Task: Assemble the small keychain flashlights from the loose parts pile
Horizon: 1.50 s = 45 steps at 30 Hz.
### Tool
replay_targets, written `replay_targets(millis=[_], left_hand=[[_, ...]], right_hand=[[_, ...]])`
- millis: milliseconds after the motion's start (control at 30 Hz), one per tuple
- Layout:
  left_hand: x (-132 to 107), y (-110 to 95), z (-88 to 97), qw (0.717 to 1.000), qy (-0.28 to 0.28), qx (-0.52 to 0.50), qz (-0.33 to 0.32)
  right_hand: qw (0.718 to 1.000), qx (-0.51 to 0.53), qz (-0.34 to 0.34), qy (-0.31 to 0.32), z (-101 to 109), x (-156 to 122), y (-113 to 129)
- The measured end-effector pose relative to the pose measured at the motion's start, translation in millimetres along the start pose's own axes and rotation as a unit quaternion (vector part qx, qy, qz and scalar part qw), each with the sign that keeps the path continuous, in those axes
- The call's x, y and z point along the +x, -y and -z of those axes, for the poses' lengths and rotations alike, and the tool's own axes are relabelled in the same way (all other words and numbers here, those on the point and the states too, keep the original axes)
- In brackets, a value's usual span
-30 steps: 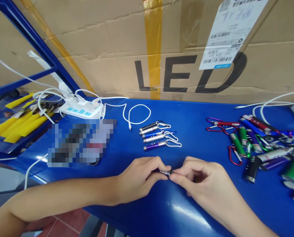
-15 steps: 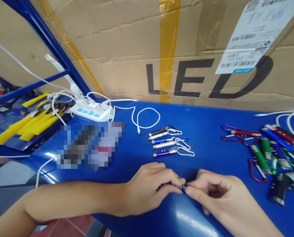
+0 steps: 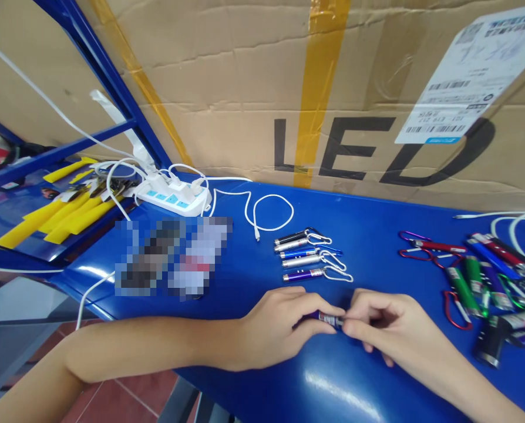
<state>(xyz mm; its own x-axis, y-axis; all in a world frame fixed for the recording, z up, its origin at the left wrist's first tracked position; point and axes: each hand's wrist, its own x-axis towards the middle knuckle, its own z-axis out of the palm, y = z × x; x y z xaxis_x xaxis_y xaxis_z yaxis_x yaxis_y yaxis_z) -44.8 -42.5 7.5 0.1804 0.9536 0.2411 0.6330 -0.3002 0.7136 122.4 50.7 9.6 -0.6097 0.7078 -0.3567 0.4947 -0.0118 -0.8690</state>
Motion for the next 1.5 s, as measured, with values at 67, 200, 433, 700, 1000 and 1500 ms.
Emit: replay_targets(millis=[67,200,433,700,1000,1500], left_hand=[[0,-4,1.1,0.999,-0.019,-0.029,0.016],[-1,-15,3.3,0.993,-0.036,-0.109,0.02],[3,-19,3.2,0.978,-0.037,-0.193,0.074],[1,-30,2.9,0.967,-0.011,-0.228,0.115],[-8,-23,9.8,0.967,0.004,-0.223,0.123],[-13,9,20.5,0.985,-0.017,-0.14,0.095]], right_hand=[[0.999,0.013,0.018,0.037,4,3,-5],[0.987,0.052,0.142,0.049,8,1,-4],[0.981,0.005,0.192,-0.008,12,-12,24],[0.94,-0.081,0.331,0.003,29,-13,44],[0.904,-0.119,0.408,0.052,21,-7,58],[0.958,-0.145,0.249,0.005,-7,11,47]])
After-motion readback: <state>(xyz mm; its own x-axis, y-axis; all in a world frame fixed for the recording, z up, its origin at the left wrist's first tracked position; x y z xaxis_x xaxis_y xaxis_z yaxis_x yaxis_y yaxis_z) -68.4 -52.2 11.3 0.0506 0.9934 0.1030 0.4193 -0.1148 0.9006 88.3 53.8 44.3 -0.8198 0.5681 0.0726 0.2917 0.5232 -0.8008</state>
